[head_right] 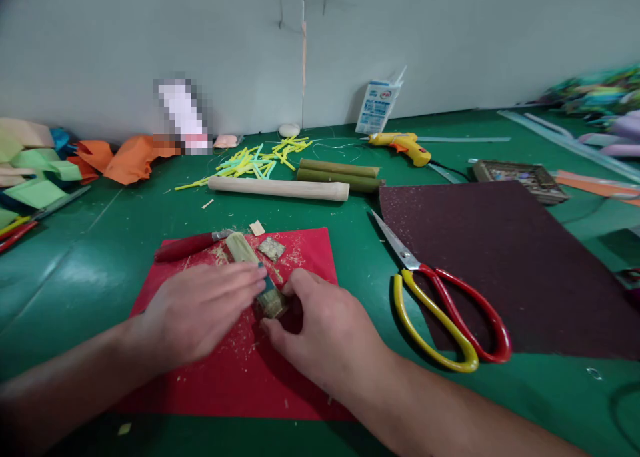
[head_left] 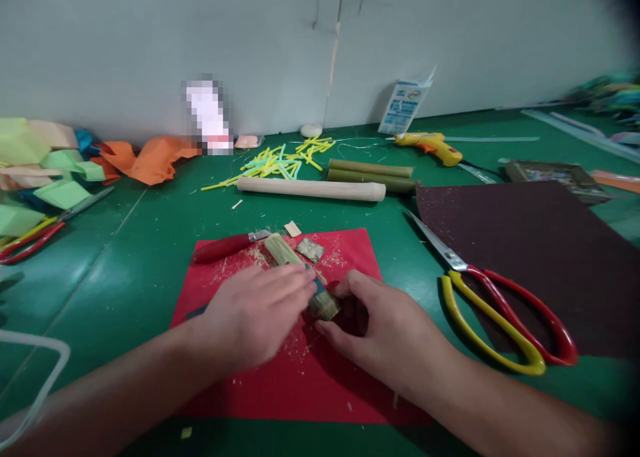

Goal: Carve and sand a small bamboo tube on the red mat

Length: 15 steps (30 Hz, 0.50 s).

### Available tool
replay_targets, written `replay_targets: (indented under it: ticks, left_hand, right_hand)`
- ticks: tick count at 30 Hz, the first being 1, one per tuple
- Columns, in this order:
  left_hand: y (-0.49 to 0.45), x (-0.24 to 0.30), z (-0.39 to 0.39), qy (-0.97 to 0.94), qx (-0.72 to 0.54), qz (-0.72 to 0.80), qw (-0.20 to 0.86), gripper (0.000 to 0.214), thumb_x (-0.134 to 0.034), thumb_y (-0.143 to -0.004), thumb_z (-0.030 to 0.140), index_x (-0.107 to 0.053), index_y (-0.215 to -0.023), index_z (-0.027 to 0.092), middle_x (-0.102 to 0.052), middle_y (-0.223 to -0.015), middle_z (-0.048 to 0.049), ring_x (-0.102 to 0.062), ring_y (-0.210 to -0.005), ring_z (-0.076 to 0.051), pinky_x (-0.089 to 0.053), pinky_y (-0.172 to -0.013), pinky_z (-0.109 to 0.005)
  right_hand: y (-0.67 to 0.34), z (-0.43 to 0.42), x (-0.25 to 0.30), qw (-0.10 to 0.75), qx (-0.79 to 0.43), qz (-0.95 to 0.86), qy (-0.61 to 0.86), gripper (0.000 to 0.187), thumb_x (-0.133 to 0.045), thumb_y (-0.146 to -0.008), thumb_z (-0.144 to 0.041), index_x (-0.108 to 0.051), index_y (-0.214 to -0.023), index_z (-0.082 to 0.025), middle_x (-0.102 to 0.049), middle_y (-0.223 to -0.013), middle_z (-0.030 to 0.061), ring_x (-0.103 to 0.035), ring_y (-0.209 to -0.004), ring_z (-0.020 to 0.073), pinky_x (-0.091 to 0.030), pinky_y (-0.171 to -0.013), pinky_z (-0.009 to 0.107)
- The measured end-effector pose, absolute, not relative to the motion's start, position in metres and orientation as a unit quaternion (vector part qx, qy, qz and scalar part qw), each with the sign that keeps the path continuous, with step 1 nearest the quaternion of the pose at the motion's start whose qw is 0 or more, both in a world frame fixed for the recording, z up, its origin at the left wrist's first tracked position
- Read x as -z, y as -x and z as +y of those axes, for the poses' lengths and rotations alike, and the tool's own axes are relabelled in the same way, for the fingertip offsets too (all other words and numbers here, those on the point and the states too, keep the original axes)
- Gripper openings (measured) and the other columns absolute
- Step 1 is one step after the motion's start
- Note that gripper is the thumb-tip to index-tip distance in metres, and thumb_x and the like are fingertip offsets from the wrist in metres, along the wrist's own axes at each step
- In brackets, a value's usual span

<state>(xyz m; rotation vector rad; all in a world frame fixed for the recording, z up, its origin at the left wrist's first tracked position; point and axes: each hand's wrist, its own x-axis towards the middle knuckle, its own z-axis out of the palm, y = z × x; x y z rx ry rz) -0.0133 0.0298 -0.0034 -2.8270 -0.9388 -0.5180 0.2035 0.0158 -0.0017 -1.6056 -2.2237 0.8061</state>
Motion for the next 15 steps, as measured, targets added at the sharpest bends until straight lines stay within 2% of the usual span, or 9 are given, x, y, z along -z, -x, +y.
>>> replay_targets:
  ticks: [4,9,12,15]
  left_hand:
    - [0.0130,0.0012,0.0328,0.895,0.207,-0.385,0.088,0.029,-0.042,-0.087,0.015,-0.062,-0.108,0.014,-0.066,-0.111,-0.0069,-0.060,-0.105,-0.019,-0.052,-0.088,-0.033]
    - [0.0140,0.0006,0.0315,0.928,0.179,-0.322,0.050,0.032,-0.040,-0.087,0.015,-0.059,-0.114,0.014,-0.062,-0.118,-0.0071,-0.056,-0.112,-0.019,-0.049,-0.093,-0.033]
    - [0.0178,0.0011,0.0335,0.905,0.192,-0.370,0.082,0.029,-0.042,-0.089,0.017,-0.061,-0.110,0.016,-0.065,-0.112,-0.0054,-0.059,-0.106,-0.018,-0.050,-0.091,-0.031]
    - [0.0138,0.0013,0.0272,0.899,0.203,-0.372,0.113,0.030,-0.038,-0.089,0.015,-0.062,-0.108,0.014,-0.065,-0.111,-0.0072,-0.060,-0.105,-0.019,-0.052,-0.086,-0.031]
  right_hand:
    - [-0.2038,0.0153,0.0025,0.140,-0.275,-0.767,0.563,0.021,-0.062,-0.069,-0.037,-0.051,-0.079,-0.023,-0.060,-0.068,-0.0023,-0.051,-0.056,0.0132,-0.033,-0.049,0.024]
    - [-0.2045,0.0141,0.0027,0.139,-0.284,-0.767,0.558,0.019,-0.062,-0.068,-0.034,-0.051,-0.080,-0.023,-0.060,-0.069,-0.0023,-0.052,-0.058,0.0138,-0.034,-0.050,0.024]
    - [-0.2043,0.0146,0.0024,0.136,-0.283,-0.763,0.565,0.021,-0.061,-0.070,-0.037,-0.051,-0.082,-0.023,-0.060,-0.069,-0.0021,-0.052,-0.057,0.0139,-0.034,-0.050,0.024]
    - [-0.2048,0.0149,0.0023,0.135,-0.281,-0.771,0.556,0.019,-0.061,-0.071,-0.035,-0.051,-0.081,-0.023,-0.060,-0.069,-0.0021,-0.051,-0.058,0.0138,-0.034,-0.050,0.024]
